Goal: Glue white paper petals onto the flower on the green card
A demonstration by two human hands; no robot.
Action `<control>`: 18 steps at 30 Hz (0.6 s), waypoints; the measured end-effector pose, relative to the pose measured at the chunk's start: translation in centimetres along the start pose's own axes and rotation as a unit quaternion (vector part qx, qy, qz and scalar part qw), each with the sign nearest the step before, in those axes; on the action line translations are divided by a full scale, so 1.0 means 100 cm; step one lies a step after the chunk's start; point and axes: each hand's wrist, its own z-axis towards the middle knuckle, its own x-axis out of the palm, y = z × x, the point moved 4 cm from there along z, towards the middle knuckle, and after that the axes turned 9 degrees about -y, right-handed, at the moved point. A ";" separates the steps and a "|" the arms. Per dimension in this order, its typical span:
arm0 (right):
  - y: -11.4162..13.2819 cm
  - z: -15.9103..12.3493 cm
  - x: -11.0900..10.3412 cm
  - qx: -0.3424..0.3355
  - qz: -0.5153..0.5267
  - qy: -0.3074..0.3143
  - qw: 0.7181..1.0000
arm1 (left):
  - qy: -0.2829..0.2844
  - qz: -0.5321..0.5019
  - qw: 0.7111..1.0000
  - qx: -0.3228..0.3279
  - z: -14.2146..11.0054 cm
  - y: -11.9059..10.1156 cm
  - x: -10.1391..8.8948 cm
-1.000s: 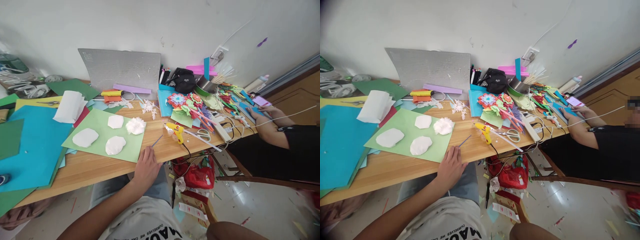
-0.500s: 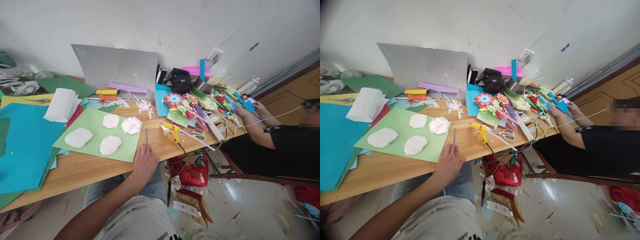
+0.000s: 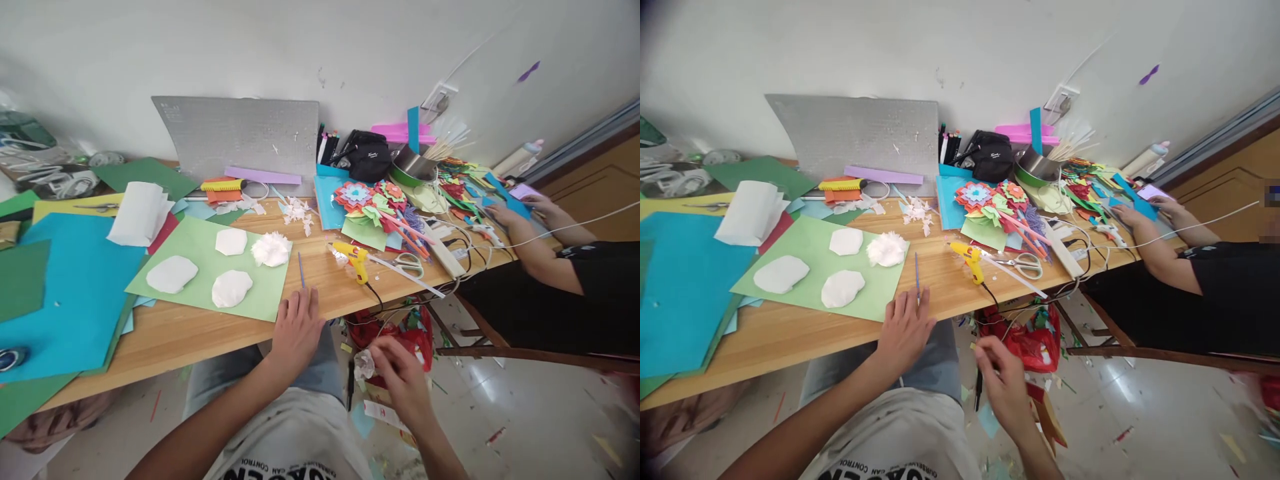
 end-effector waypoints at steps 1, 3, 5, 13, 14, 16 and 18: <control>0.002 0.001 0.015 0.026 0.054 0.030 0.998 | -0.002 -0.046 0.999 -0.001 -0.003 0.001 -0.004; 0.012 0.002 0.043 0.094 0.208 0.086 0.970 | -0.008 -0.182 0.983 -0.023 -0.010 0.008 -0.014; 0.028 0.005 0.065 0.150 0.342 0.128 0.919 | -0.006 -0.346 0.934 -0.088 -0.018 0.018 -0.024; 0.062 0.008 0.101 0.216 0.459 0.259 0.822 | 0.011 -0.549 0.793 -0.265 -0.028 0.045 -0.042; 0.063 0.007 0.103 0.212 0.460 0.261 0.822 | -0.014 -0.533 0.806 -0.257 -0.026 0.048 -0.045; 0.064 0.003 0.105 0.204 0.463 0.259 0.823 | -0.057 -0.494 0.838 -0.225 -0.023 0.053 -0.050; 0.065 0.000 0.105 0.201 0.464 0.248 0.827 | -0.111 -0.441 0.873 -0.178 -0.020 0.056 -0.056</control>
